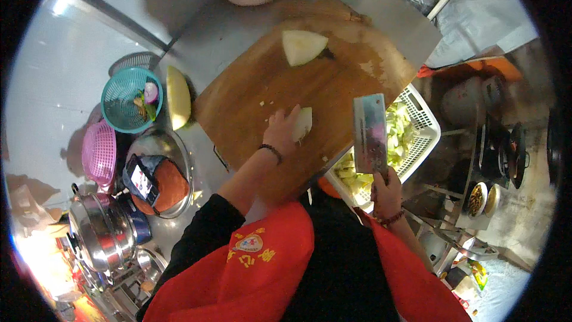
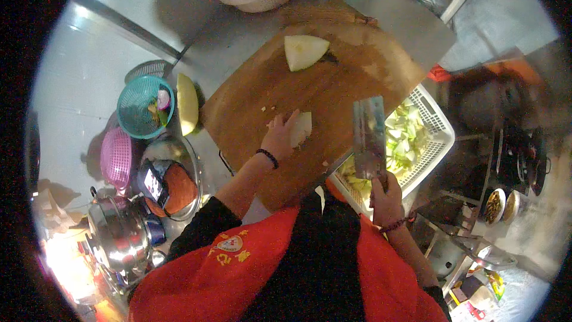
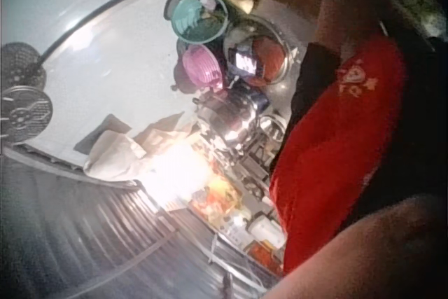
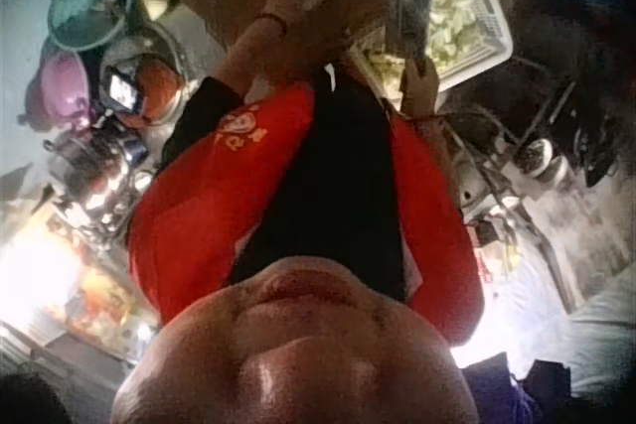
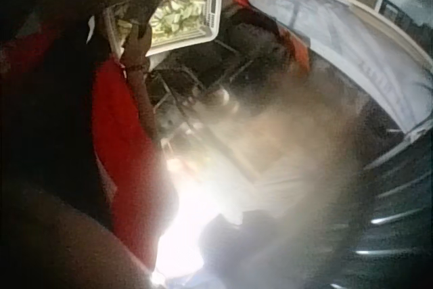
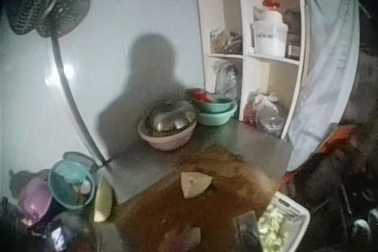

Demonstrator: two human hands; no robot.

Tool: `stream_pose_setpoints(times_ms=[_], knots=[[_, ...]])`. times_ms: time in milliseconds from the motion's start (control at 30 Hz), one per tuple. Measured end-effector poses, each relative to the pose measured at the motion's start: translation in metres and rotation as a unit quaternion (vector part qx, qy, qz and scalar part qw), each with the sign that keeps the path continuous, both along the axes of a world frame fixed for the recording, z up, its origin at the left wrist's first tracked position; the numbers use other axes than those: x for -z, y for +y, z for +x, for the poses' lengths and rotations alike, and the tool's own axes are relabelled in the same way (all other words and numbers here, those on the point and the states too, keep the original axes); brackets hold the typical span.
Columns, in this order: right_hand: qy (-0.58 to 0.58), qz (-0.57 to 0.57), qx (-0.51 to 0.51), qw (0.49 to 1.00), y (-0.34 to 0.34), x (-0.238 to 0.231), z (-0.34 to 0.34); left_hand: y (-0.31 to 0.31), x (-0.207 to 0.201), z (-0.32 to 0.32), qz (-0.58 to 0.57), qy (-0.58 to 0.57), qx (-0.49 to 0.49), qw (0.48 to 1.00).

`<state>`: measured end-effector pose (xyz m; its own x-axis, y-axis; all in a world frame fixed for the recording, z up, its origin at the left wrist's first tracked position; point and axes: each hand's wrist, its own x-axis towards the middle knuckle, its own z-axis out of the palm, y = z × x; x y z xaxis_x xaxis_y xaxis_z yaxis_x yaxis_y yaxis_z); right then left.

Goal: The person slices a large white vegetable into wedges and then into smaller pieces on a wooden cutting board using a cleaver. The cut pieces are transferred into a white plastic basket placed beside the board.

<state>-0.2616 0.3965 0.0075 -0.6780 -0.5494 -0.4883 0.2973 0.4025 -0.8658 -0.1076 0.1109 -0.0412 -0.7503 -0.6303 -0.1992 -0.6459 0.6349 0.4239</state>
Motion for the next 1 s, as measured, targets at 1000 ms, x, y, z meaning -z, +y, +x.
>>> stream_pose_setpoints(times_ms=[1000], knots=[[0.005,0.003,0.206,0.979,0.103,0.032,-0.026,0.007,0.002,0.027,0.006,0.052,-0.002,0.999]])
